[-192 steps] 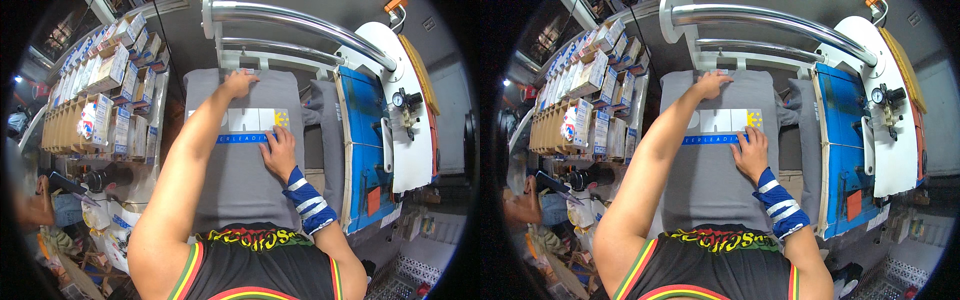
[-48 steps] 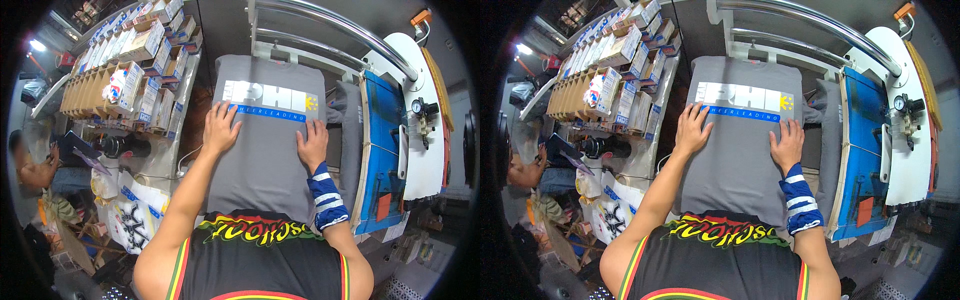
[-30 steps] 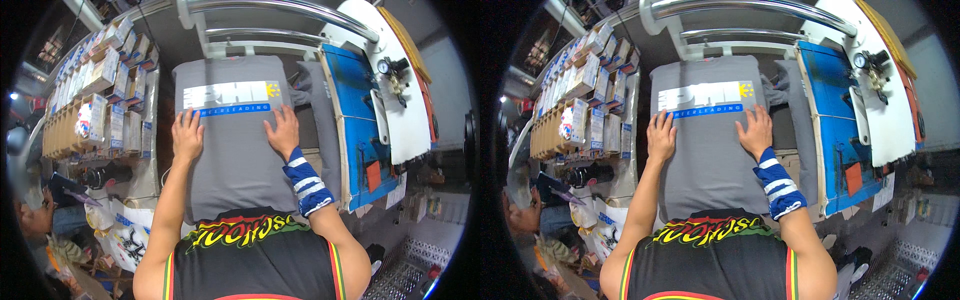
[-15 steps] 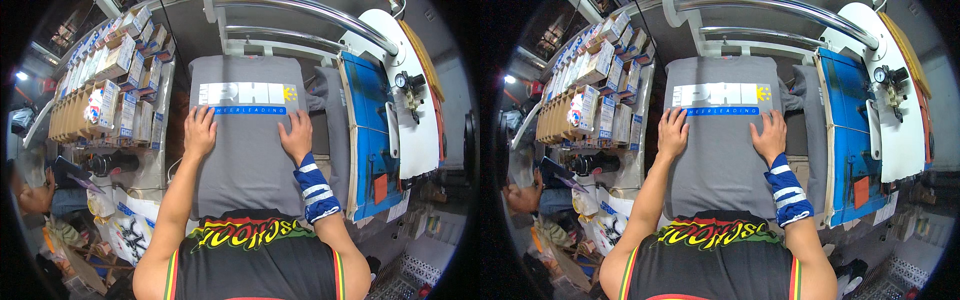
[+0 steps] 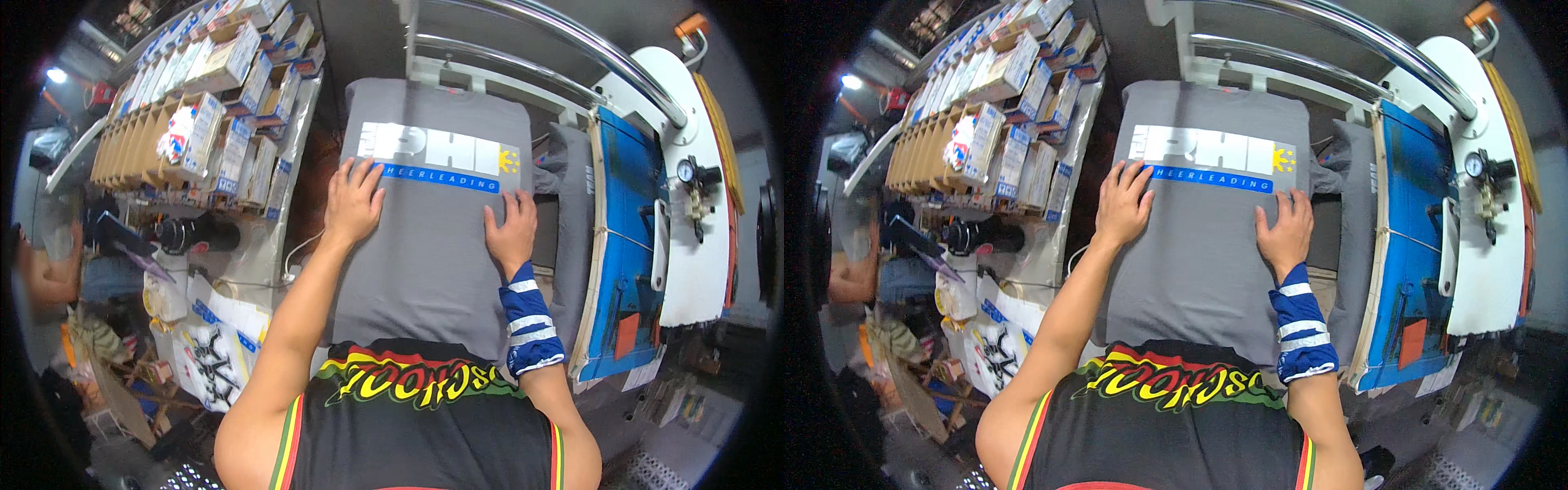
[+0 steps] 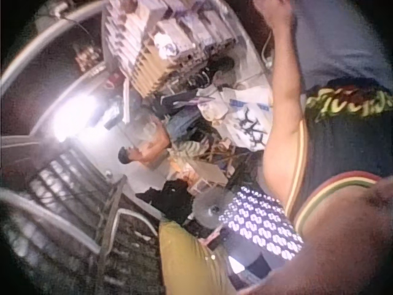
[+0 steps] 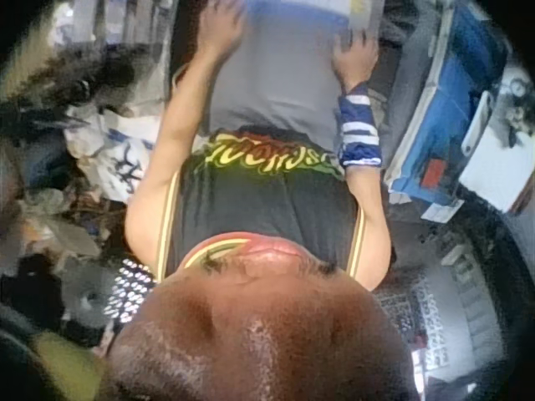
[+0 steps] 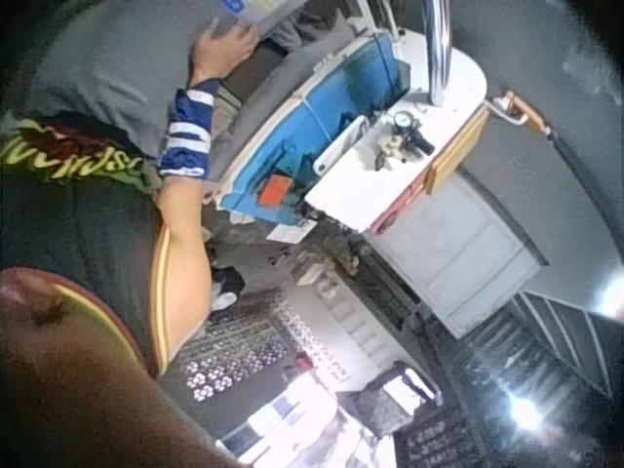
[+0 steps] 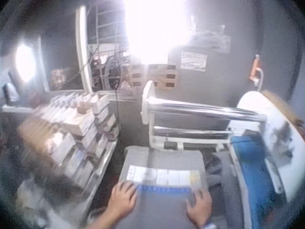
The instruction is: The person places gray t-shirts onto a heat press, aligns transfer sheets with printed graphics, and operates the press to apply the design. They repeat this process for multiple shirts, removing finished items and stacking them.
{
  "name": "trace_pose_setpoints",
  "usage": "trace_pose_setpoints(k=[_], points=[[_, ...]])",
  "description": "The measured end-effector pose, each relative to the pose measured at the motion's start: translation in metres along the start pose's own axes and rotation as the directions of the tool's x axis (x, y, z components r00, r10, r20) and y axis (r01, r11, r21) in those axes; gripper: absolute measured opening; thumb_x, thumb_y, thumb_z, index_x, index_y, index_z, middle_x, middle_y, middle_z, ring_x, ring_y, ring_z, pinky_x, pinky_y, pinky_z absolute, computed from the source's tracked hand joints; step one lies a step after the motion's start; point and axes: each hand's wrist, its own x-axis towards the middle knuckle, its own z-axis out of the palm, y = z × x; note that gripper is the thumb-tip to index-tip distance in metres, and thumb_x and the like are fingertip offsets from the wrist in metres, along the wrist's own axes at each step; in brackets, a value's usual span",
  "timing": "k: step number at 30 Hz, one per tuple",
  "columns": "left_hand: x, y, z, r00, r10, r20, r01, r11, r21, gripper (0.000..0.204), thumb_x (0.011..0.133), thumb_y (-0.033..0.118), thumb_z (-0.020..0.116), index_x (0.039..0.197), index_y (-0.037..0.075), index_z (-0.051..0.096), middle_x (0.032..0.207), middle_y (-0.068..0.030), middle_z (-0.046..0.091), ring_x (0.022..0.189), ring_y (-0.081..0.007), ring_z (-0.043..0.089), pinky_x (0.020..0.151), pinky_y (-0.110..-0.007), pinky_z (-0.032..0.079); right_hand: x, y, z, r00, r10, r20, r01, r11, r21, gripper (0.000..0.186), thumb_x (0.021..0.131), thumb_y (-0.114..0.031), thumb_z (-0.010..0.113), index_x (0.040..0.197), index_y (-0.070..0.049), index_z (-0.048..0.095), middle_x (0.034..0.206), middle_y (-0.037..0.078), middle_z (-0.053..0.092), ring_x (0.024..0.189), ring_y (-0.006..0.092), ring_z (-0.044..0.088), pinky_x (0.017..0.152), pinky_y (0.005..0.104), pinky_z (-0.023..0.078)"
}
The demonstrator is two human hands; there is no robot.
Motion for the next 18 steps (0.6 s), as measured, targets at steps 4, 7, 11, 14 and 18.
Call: trace_pose_setpoints(k=[4, 7, 11, 14, 18], points=[[0.002, -0.004, 0.002, 0.997, 0.056, -0.045, -0.057, 0.998, -0.005, 0.045, 0.092, 0.025, 0.063, 0.135, 0.013, 0.058, 0.146, -0.0076, 0.050, 0.138, -0.0371, 0.038, 0.112, -0.051, 0.034, -0.003, -0.002, -0.001, 1.000, 0.005, -0.004, -0.005, 1.000, 0.007, 0.048, 0.087, -0.034, 0.071, 0.123, -0.003, 0.061, 0.134, 0.023, 0.052, 0.129, 0.0426, 0.046, 0.106, 0.0531, 0.038], [0.002, -0.003, 0.005, 0.999, 0.048, 0.025, -0.048, 0.999, -0.015, 0.045, 0.092, 0.026, 0.062, 0.135, 0.012, 0.059, 0.145, -0.0077, 0.051, 0.138, -0.0365, 0.039, 0.112, -0.051, 0.034, -0.003, 0.001, -0.001, 1.000, 0.014, -0.009, -0.014, 1.000, -0.004, 0.049, 0.086, -0.034, 0.072, 0.122, -0.003, 0.062, 0.132, 0.023, 0.054, 0.128, 0.0427, 0.047, 0.106, 0.0524, 0.039], [0.007, -0.001, 0.010, 0.999, 0.030, 0.015, -0.031, 0.998, 0.058, 0.047, 0.092, 0.024, 0.062, 0.138, 0.013, 0.058, 0.146, -0.0077, 0.051, 0.139, -0.0359, 0.039, 0.113, -0.050, 0.033, 0.007, 0.009, 0.007, 1.000, -0.016, -0.003, 0.016, 0.999, 0.031, 0.047, 0.086, -0.036, 0.071, 0.120, -0.004, 0.064, 0.132, 0.021, 0.054, 0.128, 0.0413, 0.047, 0.107, 0.0532, 0.038], [0.009, -0.001, 0.013, 1.000, 0.021, 0.012, -0.022, 0.999, 0.025, 0.045, 0.093, 0.024, 0.061, 0.136, 0.012, 0.059, 0.146, -0.0082, 0.051, 0.138, -0.0373, 0.039, 0.113, -0.051, 0.033, 0.013, 0.013, 0.013, 1.000, 0.002, -0.001, -0.002, 0.999, 0.036, 0.049, 0.086, -0.038, 0.071, 0.122, -0.004, 0.062, 0.133, 0.021, 0.052, 0.131, 0.0406, 0.045, 0.108, 0.0522, 0.037], [0.008, -0.002, 0.012, 1.000, 0.007, -0.012, -0.007, 0.999, 0.042, 0.046, 0.092, 0.025, 0.062, 0.136, 0.012, 0.059, 0.145, -0.0085, 0.051, 0.138, -0.0380, 0.039, 0.113, -0.051, 0.033, 0.013, 0.011, 0.014, 1.000, -0.029, 0.006, 0.028, 0.996, 0.079, 0.049, 0.086, -0.037, 0.071, 0.122, -0.004, 0.062, 0.134, 0.021, 0.052, 0.132, 0.0409, 0.044, 0.108, 0.0524, 0.037]])
